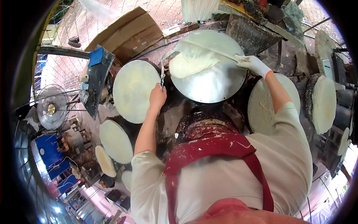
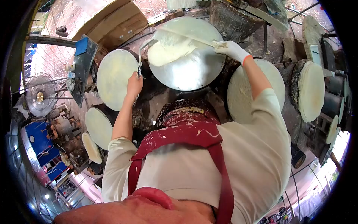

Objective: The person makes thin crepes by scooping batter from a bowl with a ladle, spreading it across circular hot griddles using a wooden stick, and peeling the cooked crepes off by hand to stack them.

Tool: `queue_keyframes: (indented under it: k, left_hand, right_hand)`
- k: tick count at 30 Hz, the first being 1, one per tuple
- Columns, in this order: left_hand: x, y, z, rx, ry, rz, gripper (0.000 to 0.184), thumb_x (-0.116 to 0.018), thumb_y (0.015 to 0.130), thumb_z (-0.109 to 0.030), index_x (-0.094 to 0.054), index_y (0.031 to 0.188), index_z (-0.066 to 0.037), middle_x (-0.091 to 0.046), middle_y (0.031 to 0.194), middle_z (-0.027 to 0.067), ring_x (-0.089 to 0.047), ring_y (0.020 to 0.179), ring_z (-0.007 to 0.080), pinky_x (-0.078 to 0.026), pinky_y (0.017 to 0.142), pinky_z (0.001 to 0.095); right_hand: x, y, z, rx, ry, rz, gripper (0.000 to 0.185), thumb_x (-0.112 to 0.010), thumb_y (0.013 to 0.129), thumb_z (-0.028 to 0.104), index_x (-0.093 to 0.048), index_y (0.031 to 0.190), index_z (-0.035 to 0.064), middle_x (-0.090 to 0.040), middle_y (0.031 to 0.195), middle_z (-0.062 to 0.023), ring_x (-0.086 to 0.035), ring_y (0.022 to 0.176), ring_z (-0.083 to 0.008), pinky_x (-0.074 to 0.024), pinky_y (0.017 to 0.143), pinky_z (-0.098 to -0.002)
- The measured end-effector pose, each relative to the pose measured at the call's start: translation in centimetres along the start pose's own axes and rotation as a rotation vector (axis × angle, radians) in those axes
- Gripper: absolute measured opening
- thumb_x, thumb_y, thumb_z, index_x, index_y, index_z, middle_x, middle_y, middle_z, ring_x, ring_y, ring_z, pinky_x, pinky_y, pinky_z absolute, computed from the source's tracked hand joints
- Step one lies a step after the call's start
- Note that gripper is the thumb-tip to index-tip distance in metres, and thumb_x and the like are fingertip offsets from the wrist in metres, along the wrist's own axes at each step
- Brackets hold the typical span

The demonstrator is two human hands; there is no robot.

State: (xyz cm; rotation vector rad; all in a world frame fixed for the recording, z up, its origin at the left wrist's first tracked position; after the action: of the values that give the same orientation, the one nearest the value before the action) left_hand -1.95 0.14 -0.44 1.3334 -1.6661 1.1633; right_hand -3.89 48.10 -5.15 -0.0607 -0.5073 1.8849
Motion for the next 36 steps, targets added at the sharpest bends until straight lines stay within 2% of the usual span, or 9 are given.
queue_keyframes:
  k: [10, 14, 17, 21, 25, 29, 31, 34, 36]
  left_hand:
    - [0.1, -11.4, 0.7, -0.095, 0.073, 0.282, 0.019, -0.053, 0.091, -0.017, -0.048, 0.098, 0.000, -0.061, 0.073, 0.0291, -0.059, 0.072, 0.0483, -0.046, 0.066, 0.0570]
    - [-2.1, -12.9, 2.3, -0.293, -0.117, 0.340, 0.019, -0.054, 0.091, -0.017, -0.047, 0.097, 0.000, -0.059, 0.072, 0.0287, -0.058, 0.071, 0.0482, -0.046, 0.064, 0.0537]
    - [1.9, -10.7, 2.3, -0.323, -0.375, 0.431, 0.018, -0.057, 0.091, -0.017, -0.050, 0.097, -0.002, -0.058, 0.073, 0.0275, -0.058, 0.071, 0.0471, -0.047, 0.062, 0.0475]
    - [6.7, -9.3, 5.2, -0.217, -0.632, 0.147, 0.015, -0.059, 0.093, -0.017, -0.054, 0.095, -0.004, -0.053, 0.061, 0.0076, -0.051, 0.053, 0.0155, -0.042, 0.051, 0.0298]
    - [9.6, -8.8, 9.2, -0.029, -1.078, 0.182, 0.011, -0.056, 0.096, -0.015, -0.053, 0.091, -0.006, -0.045, 0.059, -0.0043, -0.041, 0.045, 0.0041, -0.031, 0.041, 0.0218]
    - [10.4, -9.2, 13.4, 0.038, -1.108, 0.219, 0.011, -0.054, 0.097, -0.013, -0.049, 0.090, -0.006, -0.043, 0.058, -0.0037, -0.037, 0.039, 0.0048, -0.028, 0.035, 0.0224]
    - [10.4, -10.2, 14.9, 0.073, -1.074, 0.221, 0.011, -0.054, 0.097, -0.012, -0.049, 0.090, -0.005, -0.043, 0.058, -0.0028, -0.037, 0.039, 0.0056, -0.028, 0.035, 0.0226]
    - [10.2, -11.3, 16.1, 0.119, -1.076, 0.196, 0.011, -0.053, 0.096, -0.010, -0.048, 0.088, -0.005, -0.040, 0.058, -0.0022, -0.035, 0.038, 0.0071, -0.028, 0.035, 0.0238]
    - [10.2, -12.1, 16.3, 0.152, -1.101, 0.183, 0.010, -0.052, 0.096, -0.010, -0.049, 0.090, -0.004, -0.042, 0.058, -0.0010, -0.037, 0.038, 0.0075, -0.029, 0.035, 0.0237]
  right_hand:
    - [-5.4, -10.2, 4.4, -0.414, -0.102, 0.189, 0.049, -0.072, 0.081, 0.015, -0.059, 0.125, -0.0010, -0.066, 0.095, -0.0005, -0.055, 0.073, -0.0100, -0.0467, 0.077, -0.0186]
    - [-12.9, -17.1, -1.0, -0.263, 0.590, -0.090, 0.056, -0.070, 0.086, 0.020, -0.051, 0.135, 0.0031, -0.060, 0.085, 0.0051, -0.049, 0.058, -0.0038, -0.0376, 0.049, -0.0190]
    - [-22.1, -17.0, 0.5, -0.507, 0.895, -0.112, 0.034, -0.069, 0.088, 0.030, -0.061, 0.111, 0.0071, -0.054, 0.074, 0.0065, -0.044, 0.049, -0.0063, -0.0339, 0.041, -0.0210]
    - [-31.5, -9.3, 9.4, -0.415, 0.906, -0.209, 0.030, -0.065, 0.090, 0.038, -0.059, 0.098, 0.0103, -0.049, 0.062, 0.0042, -0.042, 0.044, -0.0067, -0.0317, 0.037, -0.0230]
    - [-41.1, 1.6, 8.1, -0.338, 0.830, -0.481, 0.035, -0.060, 0.092, 0.042, -0.062, 0.098, 0.0077, -0.053, 0.063, -0.0006, -0.049, 0.048, -0.0107, -0.0402, 0.043, -0.0294]
    - [-42.8, 2.9, 6.3, -0.498, -0.040, -0.934, 0.051, -0.051, 0.093, 0.049, -0.060, 0.103, 0.0000, -0.066, 0.089, -0.0231, -0.064, 0.088, -0.0399, -0.0484, 0.077, -0.0452]
    - [-41.6, 0.0, 5.7, -0.510, 0.004, -1.015, 0.055, -0.050, 0.092, 0.052, -0.061, 0.103, -0.0003, -0.064, 0.096, -0.0279, -0.059, 0.098, -0.0454, -0.0466, 0.083, -0.0471]
    - [-39.0, -3.3, 4.0, -0.527, -0.100, -1.085, 0.048, -0.050, 0.094, 0.046, -0.060, 0.104, 0.0000, -0.066, 0.092, -0.0258, -0.064, 0.083, -0.0418, -0.0491, 0.075, -0.0478]
    - [-38.2, -4.2, 5.4, -0.566, 0.450, -0.964, 0.047, -0.049, 0.094, 0.044, -0.061, 0.098, -0.0011, -0.064, 0.077, -0.0204, -0.064, 0.067, -0.0316, -0.0505, 0.065, -0.0415]
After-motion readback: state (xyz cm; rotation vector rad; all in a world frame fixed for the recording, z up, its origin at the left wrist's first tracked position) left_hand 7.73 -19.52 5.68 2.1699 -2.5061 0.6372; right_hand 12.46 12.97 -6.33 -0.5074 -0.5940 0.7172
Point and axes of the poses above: each hand's wrist, its own y-axis towards the middle knuckle, its own x-axis out of the back of the hand, z = x × y, the point moved 2 cm from there along y, towards the middle knuckle
